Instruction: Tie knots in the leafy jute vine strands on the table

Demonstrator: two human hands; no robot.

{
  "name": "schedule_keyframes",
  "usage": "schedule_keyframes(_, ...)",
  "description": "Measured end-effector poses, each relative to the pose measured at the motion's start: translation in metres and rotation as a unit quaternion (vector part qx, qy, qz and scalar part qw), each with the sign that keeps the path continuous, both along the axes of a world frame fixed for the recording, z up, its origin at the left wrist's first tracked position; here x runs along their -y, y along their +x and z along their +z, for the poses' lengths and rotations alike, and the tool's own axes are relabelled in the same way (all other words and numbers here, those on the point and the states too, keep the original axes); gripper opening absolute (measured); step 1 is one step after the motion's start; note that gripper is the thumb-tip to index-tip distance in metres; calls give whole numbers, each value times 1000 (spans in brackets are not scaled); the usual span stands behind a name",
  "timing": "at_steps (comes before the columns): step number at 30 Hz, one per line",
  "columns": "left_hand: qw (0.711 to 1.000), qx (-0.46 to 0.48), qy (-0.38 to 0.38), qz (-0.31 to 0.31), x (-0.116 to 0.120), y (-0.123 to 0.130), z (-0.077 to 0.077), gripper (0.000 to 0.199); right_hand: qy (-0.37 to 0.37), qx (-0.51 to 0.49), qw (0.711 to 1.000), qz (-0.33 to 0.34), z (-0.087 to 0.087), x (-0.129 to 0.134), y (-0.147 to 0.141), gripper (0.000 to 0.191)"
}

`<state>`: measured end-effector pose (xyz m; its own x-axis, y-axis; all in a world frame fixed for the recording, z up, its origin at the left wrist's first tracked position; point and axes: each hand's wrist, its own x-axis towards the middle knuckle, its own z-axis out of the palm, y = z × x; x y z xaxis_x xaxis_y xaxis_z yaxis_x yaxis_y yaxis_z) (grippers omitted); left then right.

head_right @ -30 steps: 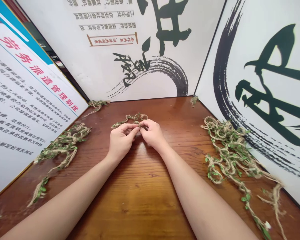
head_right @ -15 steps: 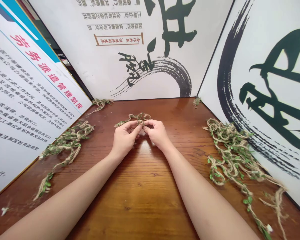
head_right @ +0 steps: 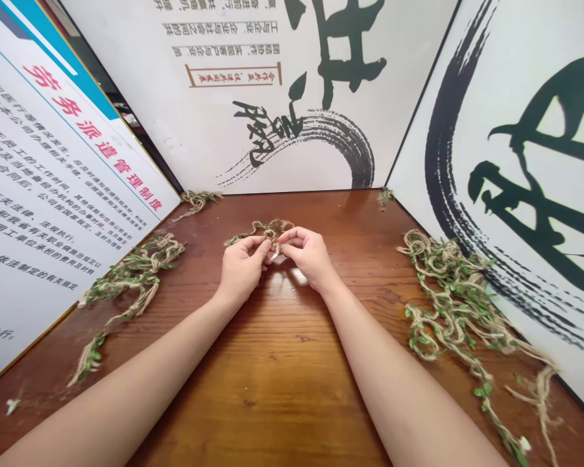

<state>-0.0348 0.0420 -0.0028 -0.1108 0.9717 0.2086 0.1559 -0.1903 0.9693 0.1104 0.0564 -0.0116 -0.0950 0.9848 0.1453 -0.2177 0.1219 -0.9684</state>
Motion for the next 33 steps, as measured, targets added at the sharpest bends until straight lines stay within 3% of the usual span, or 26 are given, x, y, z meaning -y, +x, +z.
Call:
schedule_keyframes(11, 1000, 21, -8, -15, 0, -1, 0, 14, 2, 10, 1000, 28, -1, 1, 2, 59)
schedule_keyframes(20, 999, 13, 12, -27, -1, -2, -1, 13, 4, 14, 1000, 16, 2, 2, -1, 33)
schedule_keyframes(33, 998, 20, 6, -51, 9, 1, 8, 15, 28, 30, 999, -36, 1, -2, -4, 21)
